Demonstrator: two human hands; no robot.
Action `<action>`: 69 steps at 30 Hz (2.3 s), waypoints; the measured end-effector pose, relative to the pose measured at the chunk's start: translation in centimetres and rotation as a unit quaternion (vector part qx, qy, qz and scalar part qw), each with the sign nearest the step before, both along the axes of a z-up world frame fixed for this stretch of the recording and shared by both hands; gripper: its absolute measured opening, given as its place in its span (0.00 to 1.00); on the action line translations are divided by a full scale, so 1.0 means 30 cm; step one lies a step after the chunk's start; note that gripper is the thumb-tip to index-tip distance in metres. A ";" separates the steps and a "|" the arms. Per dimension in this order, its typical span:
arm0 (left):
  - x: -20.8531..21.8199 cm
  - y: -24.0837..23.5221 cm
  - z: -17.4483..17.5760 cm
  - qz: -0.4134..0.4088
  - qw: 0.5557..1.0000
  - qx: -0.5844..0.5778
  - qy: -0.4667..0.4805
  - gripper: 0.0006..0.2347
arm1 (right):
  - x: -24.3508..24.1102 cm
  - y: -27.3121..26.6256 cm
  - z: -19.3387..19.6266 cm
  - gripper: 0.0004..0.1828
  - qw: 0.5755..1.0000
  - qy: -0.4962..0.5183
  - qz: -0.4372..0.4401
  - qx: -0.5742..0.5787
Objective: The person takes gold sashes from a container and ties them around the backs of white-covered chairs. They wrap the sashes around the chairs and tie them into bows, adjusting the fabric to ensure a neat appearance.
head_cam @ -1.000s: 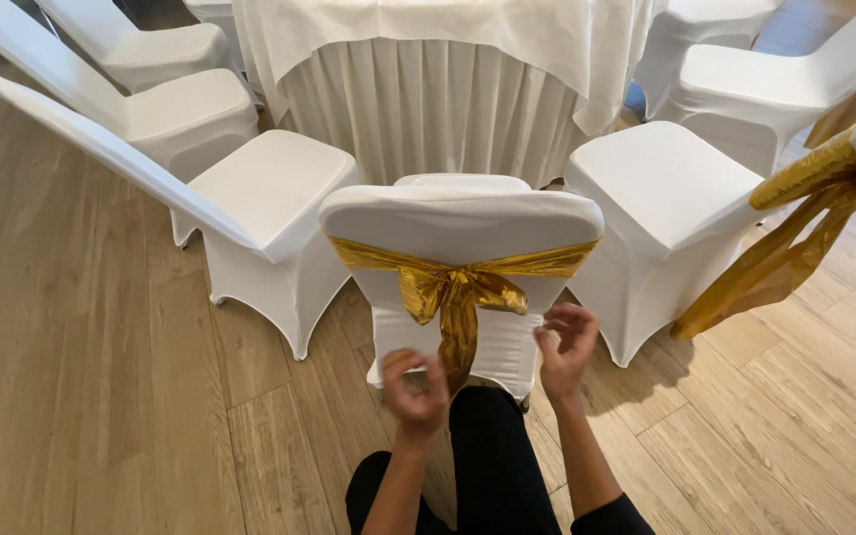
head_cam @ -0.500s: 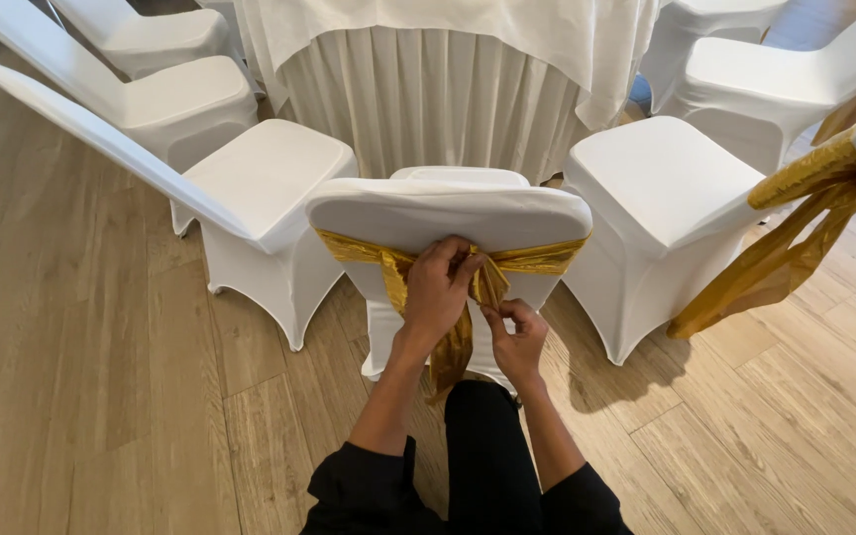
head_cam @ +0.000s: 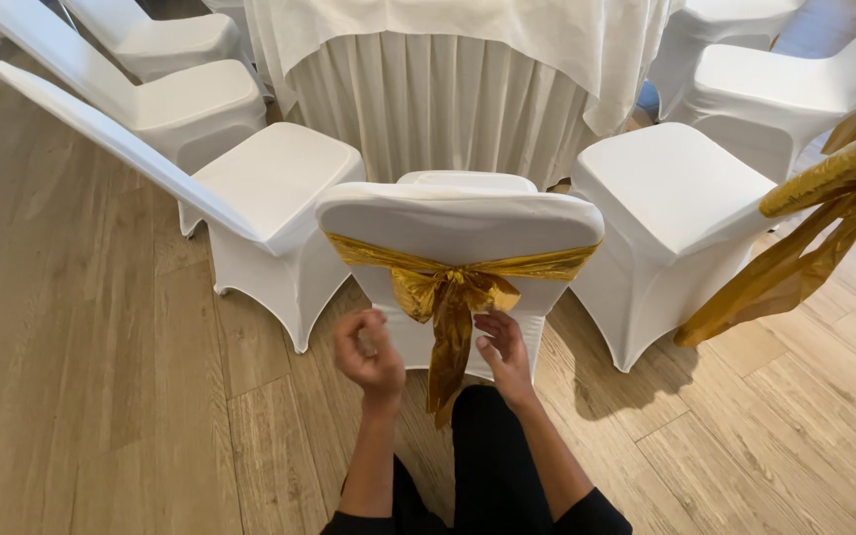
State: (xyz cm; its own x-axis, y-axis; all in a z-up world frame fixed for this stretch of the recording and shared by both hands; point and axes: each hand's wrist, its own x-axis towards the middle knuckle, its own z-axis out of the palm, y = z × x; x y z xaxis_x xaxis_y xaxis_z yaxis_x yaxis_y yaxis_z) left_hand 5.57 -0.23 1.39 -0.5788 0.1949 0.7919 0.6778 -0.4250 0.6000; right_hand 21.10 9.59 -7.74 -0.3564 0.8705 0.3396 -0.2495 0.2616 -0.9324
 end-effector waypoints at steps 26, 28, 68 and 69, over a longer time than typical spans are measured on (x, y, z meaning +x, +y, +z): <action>-0.275 0.129 -0.567 -0.309 0.878 -0.301 -0.208 0.06 | 0.085 0.078 0.054 0.07 0.988 -0.122 -0.052 0.081; -0.234 0.103 -0.505 -0.304 0.879 -0.312 -0.195 0.05 | 0.068 0.081 0.016 0.14 0.979 -0.178 -0.008 0.100; -0.530 0.127 -0.118 -0.147 0.947 -0.171 -0.231 0.11 | 0.242 0.389 0.216 0.10 0.979 -0.006 -0.179 -0.100; -0.531 0.118 -0.096 -0.136 0.929 -0.209 -0.274 0.10 | 0.261 0.389 0.230 0.08 0.981 0.004 -0.165 -0.104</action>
